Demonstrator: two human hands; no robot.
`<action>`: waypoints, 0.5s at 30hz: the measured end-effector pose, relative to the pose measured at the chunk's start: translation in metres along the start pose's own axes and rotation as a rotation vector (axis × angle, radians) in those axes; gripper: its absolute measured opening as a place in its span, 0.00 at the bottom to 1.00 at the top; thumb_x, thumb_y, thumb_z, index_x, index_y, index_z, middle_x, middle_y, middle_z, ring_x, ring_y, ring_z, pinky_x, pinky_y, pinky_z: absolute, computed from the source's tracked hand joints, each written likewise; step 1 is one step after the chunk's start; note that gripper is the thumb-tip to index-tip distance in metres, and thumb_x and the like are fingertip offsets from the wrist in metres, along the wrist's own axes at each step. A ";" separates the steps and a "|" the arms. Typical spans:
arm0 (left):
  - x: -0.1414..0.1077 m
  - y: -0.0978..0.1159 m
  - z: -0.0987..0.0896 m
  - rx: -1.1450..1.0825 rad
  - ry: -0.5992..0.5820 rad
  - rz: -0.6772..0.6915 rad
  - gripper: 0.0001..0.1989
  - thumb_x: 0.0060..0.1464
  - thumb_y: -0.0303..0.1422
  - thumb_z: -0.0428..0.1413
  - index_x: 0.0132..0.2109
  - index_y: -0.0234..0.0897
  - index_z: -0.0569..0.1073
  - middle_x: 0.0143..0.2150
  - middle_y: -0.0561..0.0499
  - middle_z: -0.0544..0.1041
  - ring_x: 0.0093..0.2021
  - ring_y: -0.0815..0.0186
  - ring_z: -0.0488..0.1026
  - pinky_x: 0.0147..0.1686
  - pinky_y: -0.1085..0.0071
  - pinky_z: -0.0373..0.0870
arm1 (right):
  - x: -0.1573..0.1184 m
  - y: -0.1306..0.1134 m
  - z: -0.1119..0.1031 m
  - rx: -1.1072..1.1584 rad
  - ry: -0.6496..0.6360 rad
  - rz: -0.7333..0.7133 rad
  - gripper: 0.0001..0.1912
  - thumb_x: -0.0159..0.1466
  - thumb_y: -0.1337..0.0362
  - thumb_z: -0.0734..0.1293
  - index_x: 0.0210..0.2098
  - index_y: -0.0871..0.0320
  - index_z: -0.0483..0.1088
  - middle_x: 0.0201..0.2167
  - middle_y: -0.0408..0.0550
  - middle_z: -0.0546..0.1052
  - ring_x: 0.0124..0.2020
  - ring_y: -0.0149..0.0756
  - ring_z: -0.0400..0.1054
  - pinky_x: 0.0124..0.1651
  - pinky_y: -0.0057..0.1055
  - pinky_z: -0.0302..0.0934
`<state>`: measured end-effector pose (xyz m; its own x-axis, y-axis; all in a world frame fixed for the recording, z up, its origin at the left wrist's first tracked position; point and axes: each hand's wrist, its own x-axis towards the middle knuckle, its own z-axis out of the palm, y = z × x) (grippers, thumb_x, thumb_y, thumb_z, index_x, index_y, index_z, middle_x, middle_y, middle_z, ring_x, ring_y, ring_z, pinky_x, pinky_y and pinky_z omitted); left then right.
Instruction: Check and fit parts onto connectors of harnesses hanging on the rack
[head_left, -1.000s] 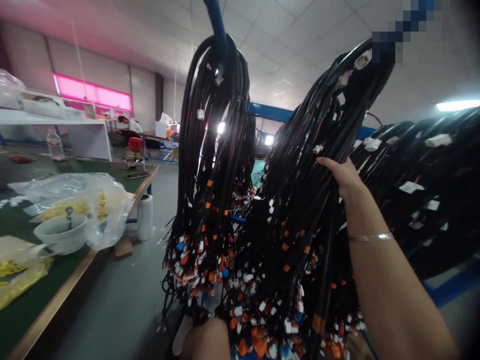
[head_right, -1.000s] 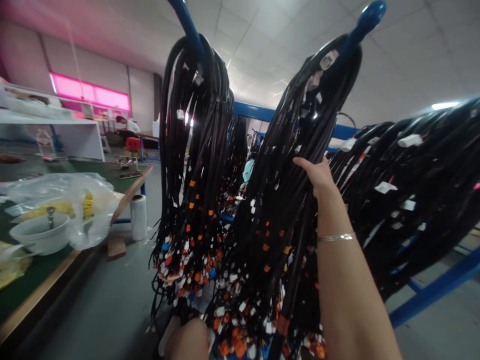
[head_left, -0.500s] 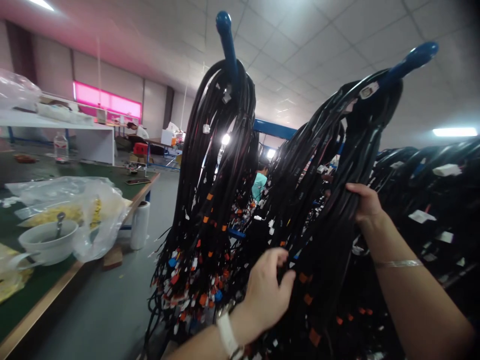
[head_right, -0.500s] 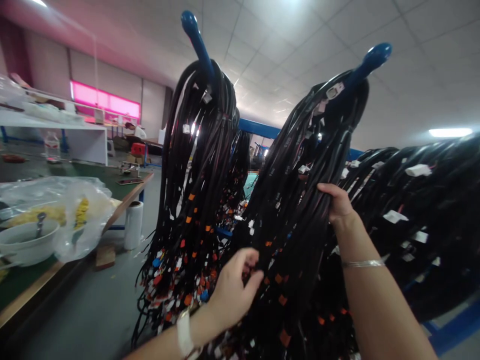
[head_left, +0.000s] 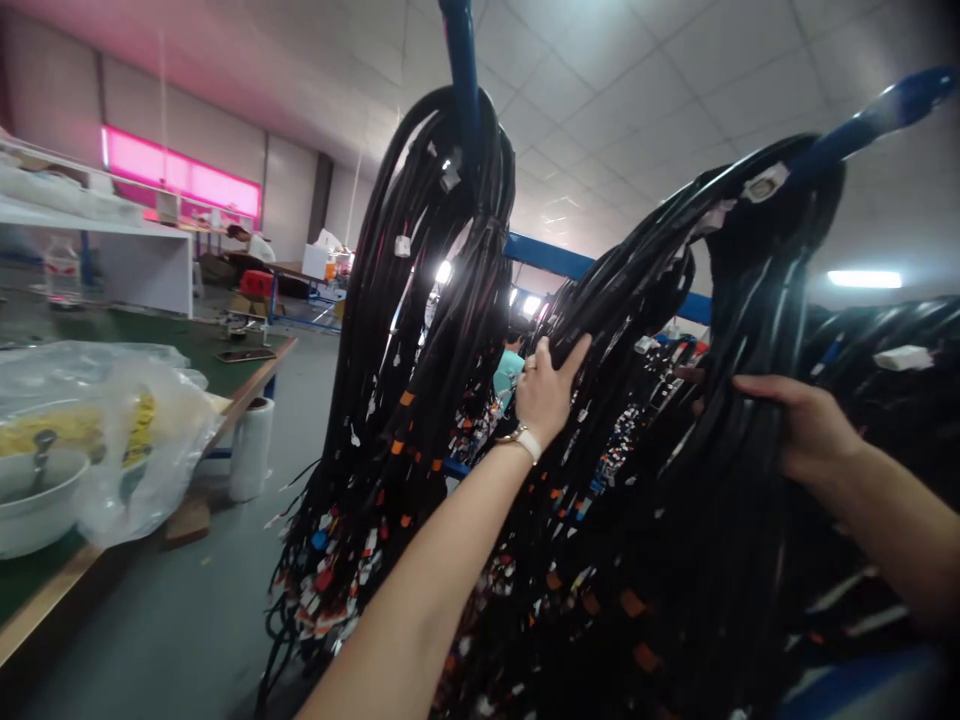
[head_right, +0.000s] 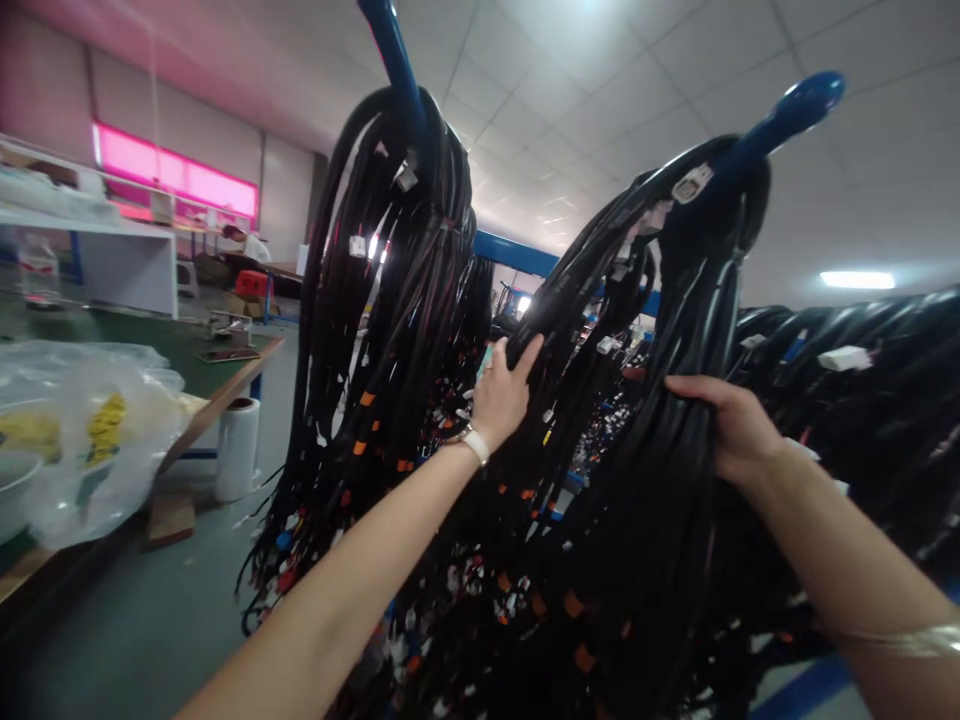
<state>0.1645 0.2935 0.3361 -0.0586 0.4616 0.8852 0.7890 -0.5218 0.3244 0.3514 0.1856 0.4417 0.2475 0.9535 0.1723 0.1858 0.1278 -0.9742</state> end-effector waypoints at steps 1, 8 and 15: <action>0.001 -0.009 -0.001 0.023 -0.012 0.008 0.38 0.55 0.23 0.49 0.65 0.57 0.41 0.63 0.41 0.51 0.54 0.55 0.65 0.45 0.58 0.71 | -0.005 -0.005 -0.002 -0.031 0.032 0.024 0.22 0.53 0.57 0.63 0.44 0.58 0.74 0.37 0.59 0.78 0.31 0.50 0.74 0.32 0.45 0.65; 0.008 -0.029 -0.004 0.054 -0.033 0.066 0.42 0.52 0.24 0.52 0.66 0.57 0.40 0.61 0.43 0.51 0.52 0.55 0.65 0.43 0.60 0.72 | -0.019 -0.020 -0.002 -0.064 0.140 0.113 0.19 0.52 0.61 0.64 0.42 0.56 0.74 0.34 0.57 0.79 0.27 0.48 0.74 0.32 0.45 0.68; 0.005 -0.034 -0.005 -0.040 -0.048 0.110 0.40 0.53 0.25 0.53 0.65 0.57 0.42 0.61 0.44 0.51 0.53 0.55 0.64 0.46 0.59 0.70 | -0.014 -0.010 0.011 -0.075 0.235 0.095 0.15 0.54 0.62 0.63 0.39 0.57 0.74 0.33 0.57 0.79 0.29 0.46 0.73 0.33 0.43 0.68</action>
<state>0.1341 0.3102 0.3316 0.0572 0.4330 0.8996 0.7641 -0.5989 0.2397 0.3359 0.1736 0.4473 0.4792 0.8697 0.1181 0.2188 0.0119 -0.9757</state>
